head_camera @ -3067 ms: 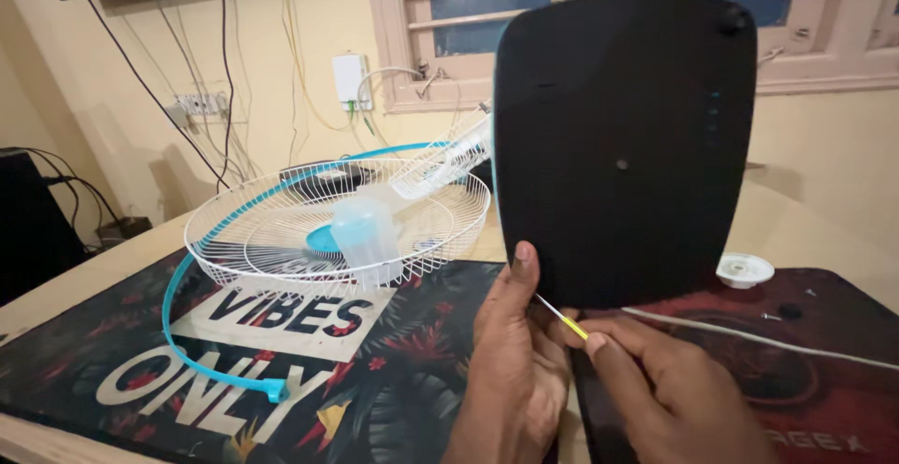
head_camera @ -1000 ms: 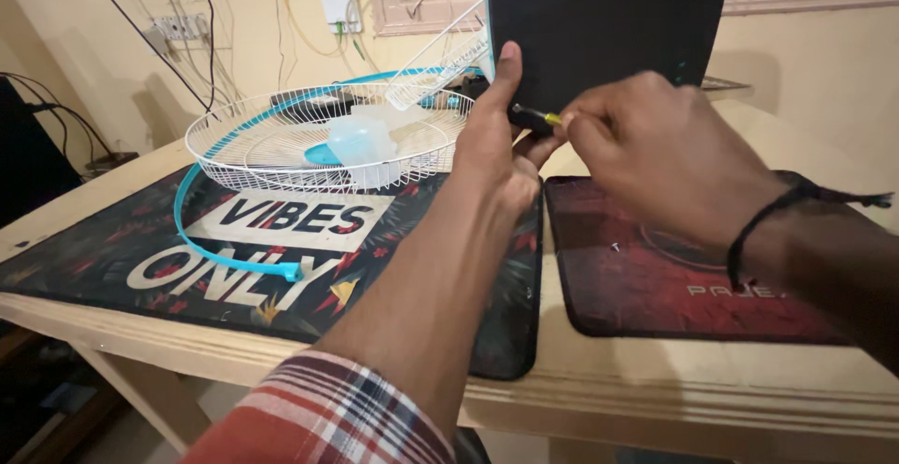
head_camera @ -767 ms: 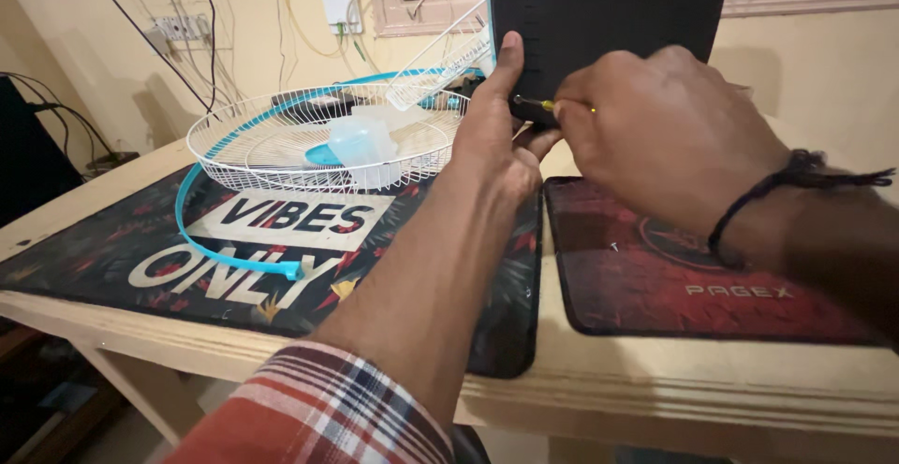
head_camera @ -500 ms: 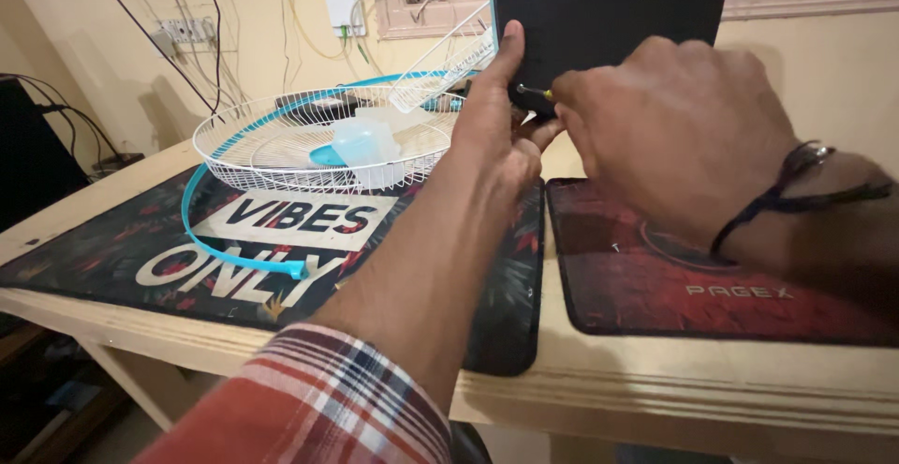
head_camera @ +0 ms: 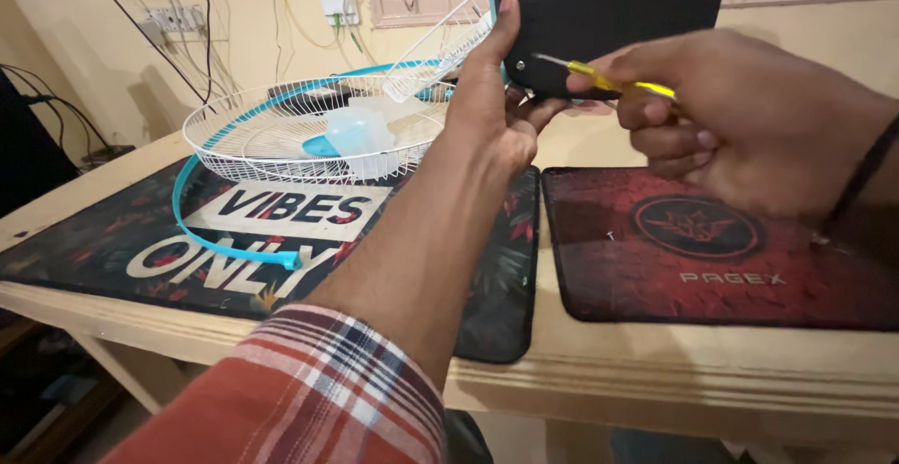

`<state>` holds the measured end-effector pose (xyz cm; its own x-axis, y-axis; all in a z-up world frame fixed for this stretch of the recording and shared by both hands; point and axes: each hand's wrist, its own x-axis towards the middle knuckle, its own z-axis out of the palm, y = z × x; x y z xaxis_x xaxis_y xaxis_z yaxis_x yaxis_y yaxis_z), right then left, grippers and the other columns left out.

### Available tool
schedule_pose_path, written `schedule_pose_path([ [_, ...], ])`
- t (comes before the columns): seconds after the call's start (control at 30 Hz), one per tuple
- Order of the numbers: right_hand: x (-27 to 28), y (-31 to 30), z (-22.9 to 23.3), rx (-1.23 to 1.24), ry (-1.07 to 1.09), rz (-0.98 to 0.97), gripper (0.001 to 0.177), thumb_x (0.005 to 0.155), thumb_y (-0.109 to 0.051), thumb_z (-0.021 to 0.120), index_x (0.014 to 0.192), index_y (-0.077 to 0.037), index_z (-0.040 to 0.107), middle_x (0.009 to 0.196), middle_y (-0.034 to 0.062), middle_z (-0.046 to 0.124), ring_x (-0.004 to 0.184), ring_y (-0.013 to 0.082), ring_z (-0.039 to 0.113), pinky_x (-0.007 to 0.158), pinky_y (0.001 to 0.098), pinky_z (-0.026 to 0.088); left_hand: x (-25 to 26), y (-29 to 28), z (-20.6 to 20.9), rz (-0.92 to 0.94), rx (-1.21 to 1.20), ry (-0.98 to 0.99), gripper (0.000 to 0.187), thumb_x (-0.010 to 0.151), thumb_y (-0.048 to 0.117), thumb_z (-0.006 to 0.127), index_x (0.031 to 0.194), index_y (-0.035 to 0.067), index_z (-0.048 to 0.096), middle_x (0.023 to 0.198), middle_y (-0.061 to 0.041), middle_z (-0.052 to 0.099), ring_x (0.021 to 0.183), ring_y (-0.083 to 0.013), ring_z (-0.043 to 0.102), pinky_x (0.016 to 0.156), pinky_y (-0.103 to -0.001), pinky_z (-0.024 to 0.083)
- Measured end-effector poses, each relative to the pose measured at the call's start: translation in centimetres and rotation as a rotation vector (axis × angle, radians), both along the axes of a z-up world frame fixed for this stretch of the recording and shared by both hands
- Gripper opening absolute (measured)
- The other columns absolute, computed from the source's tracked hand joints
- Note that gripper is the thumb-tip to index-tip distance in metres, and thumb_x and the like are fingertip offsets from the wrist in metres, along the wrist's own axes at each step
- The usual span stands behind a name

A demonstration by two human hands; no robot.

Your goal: The person uses a yellow-handled screwdriver to remove screws from the back of a black rectangular electronic device. They unscrew several fasteners, place them on the table, and peel off a small rubber pad before continuing to remove additional screws.

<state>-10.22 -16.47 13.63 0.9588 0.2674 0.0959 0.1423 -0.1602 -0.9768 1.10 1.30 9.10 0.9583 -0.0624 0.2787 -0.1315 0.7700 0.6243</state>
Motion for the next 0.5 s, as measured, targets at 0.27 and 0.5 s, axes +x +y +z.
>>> schedule_pose_path([
  [0.27, 1.5, -0.4, -2.0, 0.197, 0.178, 0.163, 0.018, 0.107, -0.026, 0.048, 0.093, -0.014, 0.046, 0.061, -0.0078, 0.035, 0.046, 0.0046, 0.023, 0.041, 0.0216, 0.022, -0.2, 0.2, -0.6, 0.049, 0.071, -0.066, 0.080, 0.075, 0.056, 0.082, 0.134, 0.009, 0.056, 0.121, -0.020, 0.061, 0.108, -0.0349, 0.067, 0.074, -0.048, 0.067],
  [0.5, 0.5, 1.1, -1.7, 0.208, 0.155, 0.161, 0.018, 0.104, -0.024, 0.043, 0.094, -0.011, 0.049, 0.058, -0.0073, 0.034, 0.044, 0.0044, 0.021, 0.038, 0.0210, 0.019, -0.6, 0.1, -0.8, 0.071, 0.047, -0.003, 0.087, 0.070, 0.054, 0.083, 0.138, 0.008, 0.053, 0.118, -0.020, 0.058, 0.103, -0.0319, 0.066, 0.078, -0.043, 0.066],
])
